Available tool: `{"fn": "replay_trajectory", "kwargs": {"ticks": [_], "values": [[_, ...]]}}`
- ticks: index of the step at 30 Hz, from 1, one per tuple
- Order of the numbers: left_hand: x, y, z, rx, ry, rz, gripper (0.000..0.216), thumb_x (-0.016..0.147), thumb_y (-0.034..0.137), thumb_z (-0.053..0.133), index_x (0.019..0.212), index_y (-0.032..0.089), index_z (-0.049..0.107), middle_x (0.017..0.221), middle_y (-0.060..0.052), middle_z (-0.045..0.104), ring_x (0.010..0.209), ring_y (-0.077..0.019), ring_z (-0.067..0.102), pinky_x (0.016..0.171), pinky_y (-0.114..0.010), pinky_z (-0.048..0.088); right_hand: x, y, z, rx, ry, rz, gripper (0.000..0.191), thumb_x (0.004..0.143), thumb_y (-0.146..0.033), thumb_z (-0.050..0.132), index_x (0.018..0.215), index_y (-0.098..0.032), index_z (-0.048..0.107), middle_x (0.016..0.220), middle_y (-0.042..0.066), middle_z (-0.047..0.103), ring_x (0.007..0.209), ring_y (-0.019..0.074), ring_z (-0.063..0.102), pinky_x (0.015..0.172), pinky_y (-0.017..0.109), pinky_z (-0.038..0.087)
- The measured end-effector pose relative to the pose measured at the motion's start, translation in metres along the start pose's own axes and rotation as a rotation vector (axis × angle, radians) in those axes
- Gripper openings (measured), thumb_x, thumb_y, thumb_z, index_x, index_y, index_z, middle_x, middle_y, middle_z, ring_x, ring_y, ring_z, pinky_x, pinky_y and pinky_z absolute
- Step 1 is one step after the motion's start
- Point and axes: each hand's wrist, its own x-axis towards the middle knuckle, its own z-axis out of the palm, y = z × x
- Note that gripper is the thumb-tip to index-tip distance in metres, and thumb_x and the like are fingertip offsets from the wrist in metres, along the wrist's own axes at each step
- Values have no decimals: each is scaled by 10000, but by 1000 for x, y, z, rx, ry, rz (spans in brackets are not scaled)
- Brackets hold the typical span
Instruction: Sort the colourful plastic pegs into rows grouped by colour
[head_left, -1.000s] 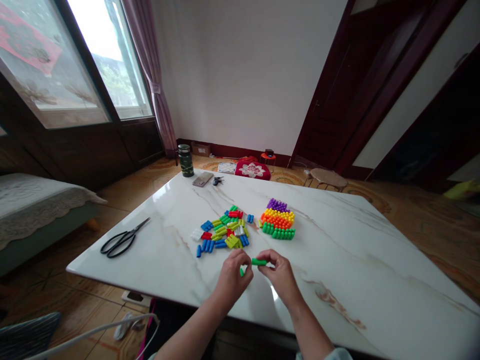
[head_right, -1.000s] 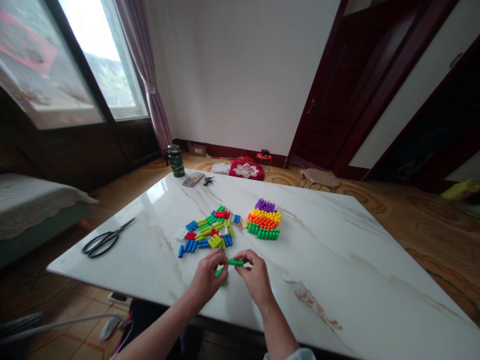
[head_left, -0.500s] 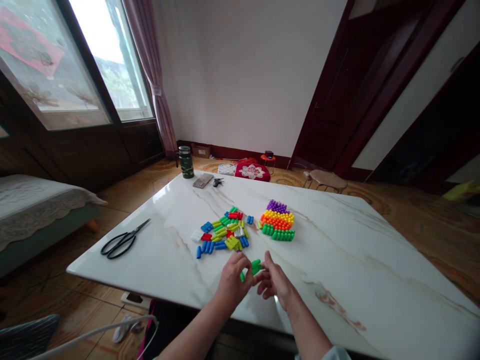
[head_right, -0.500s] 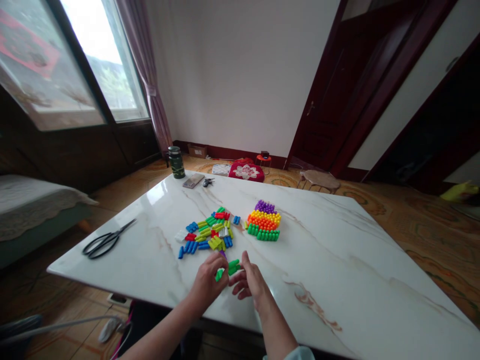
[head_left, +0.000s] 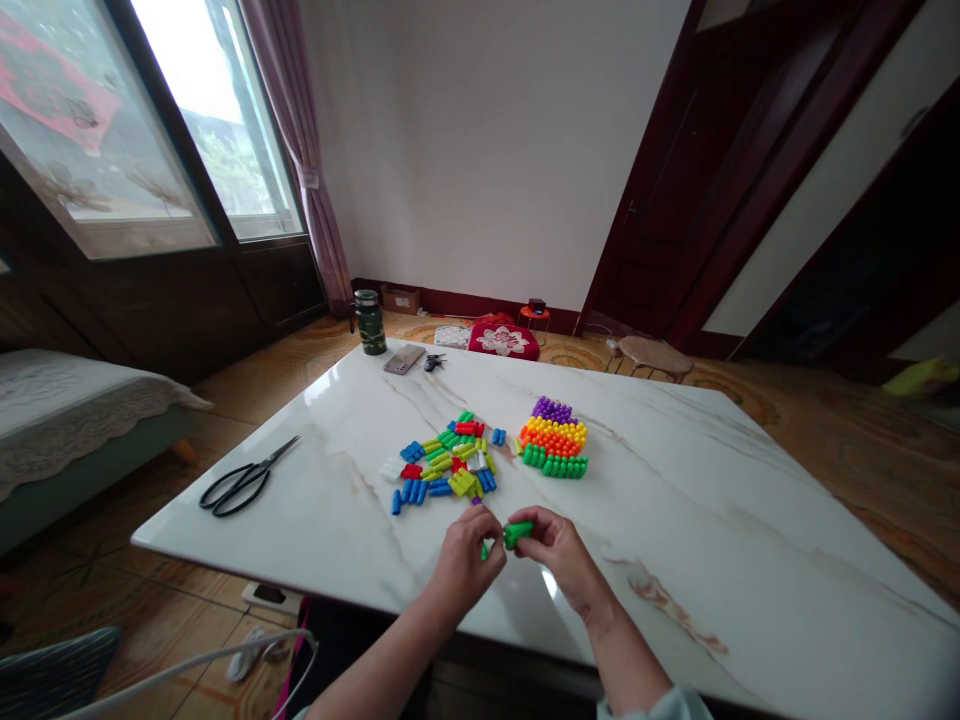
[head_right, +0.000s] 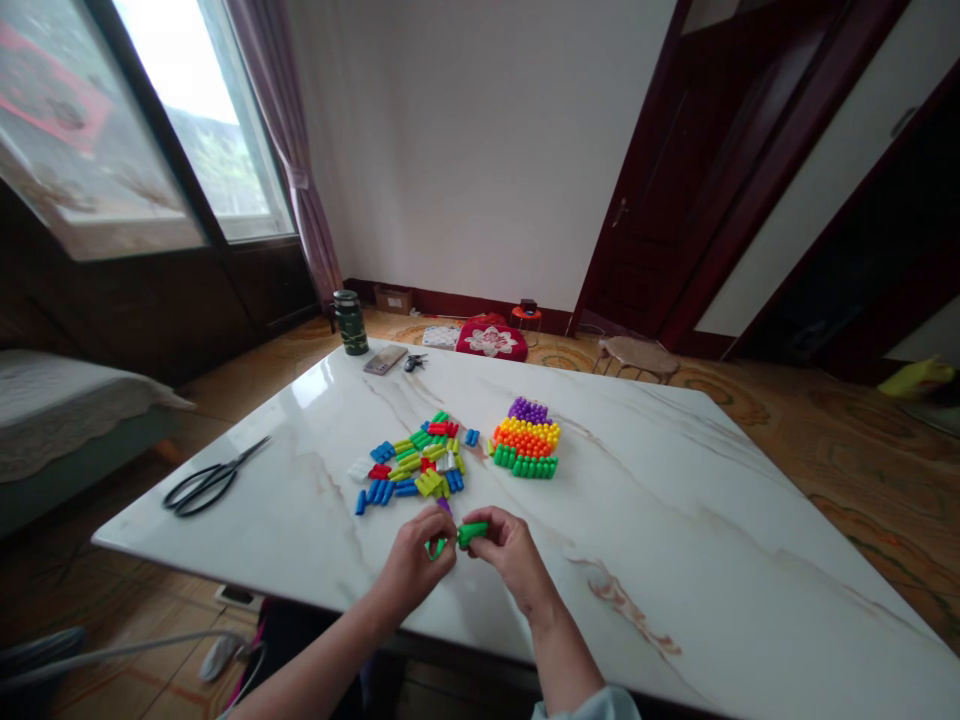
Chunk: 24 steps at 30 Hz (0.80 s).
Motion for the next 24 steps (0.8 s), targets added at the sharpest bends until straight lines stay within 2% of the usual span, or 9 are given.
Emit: {"fn": "replay_trajectory", "kwargs": {"ticks": [2,5,8,10,12,15,17,21,24], "values": [[2,3,0,-74,-17,-115,108,669,88,506,618,180,528,645,6,520,617,-119,478,582,-231,360,0,0,1,-86,-6,-120,132,688,-316,784,719,-203,724,892,42,693,844,184,629,775,299,483],[4,4,3,-242,-56,-323,45,650,168,549,606,168,545,610,15,512,566,-99,422,538,-226,309,-2,2,2,-202,36,-269,181,750,-289,709,581,-225,698,932,48,685,880,203,630,798,320,490],[2,2,8,-619,-136,-602,115,614,258,601,595,156,552,562,32,466,521,-71,352,513,-219,254,-6,4,2,-316,108,-421,259,800,-214,602,564,-258,699,918,49,687,881,211,627,793,343,497],[1,1,11,-891,-177,-775,157,590,289,623,588,151,547,581,29,461,520,-56,327,509,-211,234,-8,4,2,-404,96,-517,307,810,-166,548,563,-273,697,925,48,693,902,218,623,799,362,497],[1,1,13,-1058,-168,-875,162,560,280,632,585,146,544,624,13,482,535,-50,330,502,-203,222,-10,3,2,-472,68,-577,318,789,-121,531,559,-278,684,963,41,701,943,226,619,826,381,493],[2,0,13,-1109,-67,-873,172,550,278,645,608,145,552,634,11,484,551,-53,346,501,-194,229,-15,1,3,-475,60,-580,302,736,-61,511,563,-265,652,1097,30,697,1049,241,606,905,409,475],[3,0,13,-1083,2,-831,191,577,295,663,636,148,557,628,22,484,559,-55,360,522,-188,254,-19,-1,6,-431,54,-519,256,737,-59,510,628,-250,641,1191,36,672,1123,248,589,981,428,444],[1,-4,13,-967,41,-766,195,605,284,686,615,149,545,565,51,477,506,-40,321,520,-196,231,-23,1,20,-309,140,-344,50,803,-210,628,840,-234,606,1208,89,668,1088,251,626,978,413,469],[-1,-8,14,-809,25,-701,170,603,276,667,600,152,552,503,65,438,482,-48,314,511,-210,218,-20,6,26,-275,288,-283,265,806,-327,686,1044,-245,605,1059,79,723,951,236,677,890,383,521]]}}
